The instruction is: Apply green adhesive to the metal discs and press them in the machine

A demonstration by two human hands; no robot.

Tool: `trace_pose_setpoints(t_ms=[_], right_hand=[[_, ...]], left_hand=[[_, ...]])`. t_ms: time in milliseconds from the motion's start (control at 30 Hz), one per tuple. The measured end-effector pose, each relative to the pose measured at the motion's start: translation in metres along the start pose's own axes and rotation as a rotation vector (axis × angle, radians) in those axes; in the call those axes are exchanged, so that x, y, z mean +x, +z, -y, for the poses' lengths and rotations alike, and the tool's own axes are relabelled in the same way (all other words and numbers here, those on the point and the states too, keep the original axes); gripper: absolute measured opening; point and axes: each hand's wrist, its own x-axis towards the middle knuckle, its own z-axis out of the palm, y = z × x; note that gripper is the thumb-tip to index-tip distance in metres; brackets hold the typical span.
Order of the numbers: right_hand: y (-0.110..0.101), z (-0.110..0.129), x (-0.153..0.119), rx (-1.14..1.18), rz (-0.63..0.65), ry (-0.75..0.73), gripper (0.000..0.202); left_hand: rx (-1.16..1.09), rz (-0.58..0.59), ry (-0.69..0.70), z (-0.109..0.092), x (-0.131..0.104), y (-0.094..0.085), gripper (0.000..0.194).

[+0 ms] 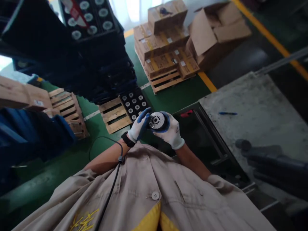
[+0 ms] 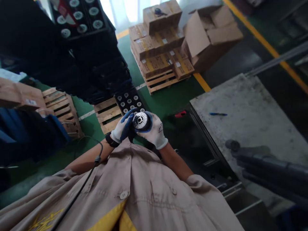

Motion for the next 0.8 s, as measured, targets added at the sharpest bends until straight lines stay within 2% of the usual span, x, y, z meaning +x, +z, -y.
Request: trace_pose_setpoints(t_ms=[100,167,300,400,467,533,633,667,733,767,800], right_hand=[[0.029,-0.01,0.032,-0.27,0.124,-0.05,0.081],[0.054,-0.019,0.051,-0.334,0.245,-0.026,0.082],[0.106,-0.038,0.079,-0.383,0.527,0.132,0.084],[0.139,-0.063,0.093,-0.366,0.718,0.29,0.081],[0.163,-0.094,0.101,-0.295,0.808,0.427,0.075],[0.191,-0.141,0.109,-0.25,0.858,0.55,0.066],[0.244,-0.238,0.127,-0.293,0.853,0.668,0.06],[0.265,-0.275,0.138,-0.323,0.827,0.696,0.062],[0.311,-0.351,0.168,-0.383,0.74,0.716,0.07],[0.336,-0.388,0.188,-0.409,0.689,0.708,0.076],[0.361,-0.424,0.21,-0.429,0.635,0.69,0.082]], left_hand=[[-0.054,0.051,-0.02,0.013,0.019,-0.033,0.099],[-0.045,0.06,-0.049,0.03,0.036,-0.057,0.11],[-0.009,-0.037,-0.171,0.078,0.064,-0.101,0.113],[0.033,-0.142,-0.285,0.116,0.081,-0.118,0.11],[0.053,-0.212,-0.42,0.144,0.096,-0.125,0.101],[0.091,-0.291,-0.565,0.177,0.113,-0.135,0.087],[0.196,-0.432,-0.726,0.233,0.125,-0.156,0.072],[0.234,-0.477,-0.771,0.251,0.121,-0.164,0.069],[0.329,-0.53,-0.866,0.283,0.099,-0.174,0.063],[0.388,-0.532,-0.92,0.297,0.082,-0.177,0.062],[0.554,-0.483,-0.984,0.311,0.063,-0.178,0.062]])
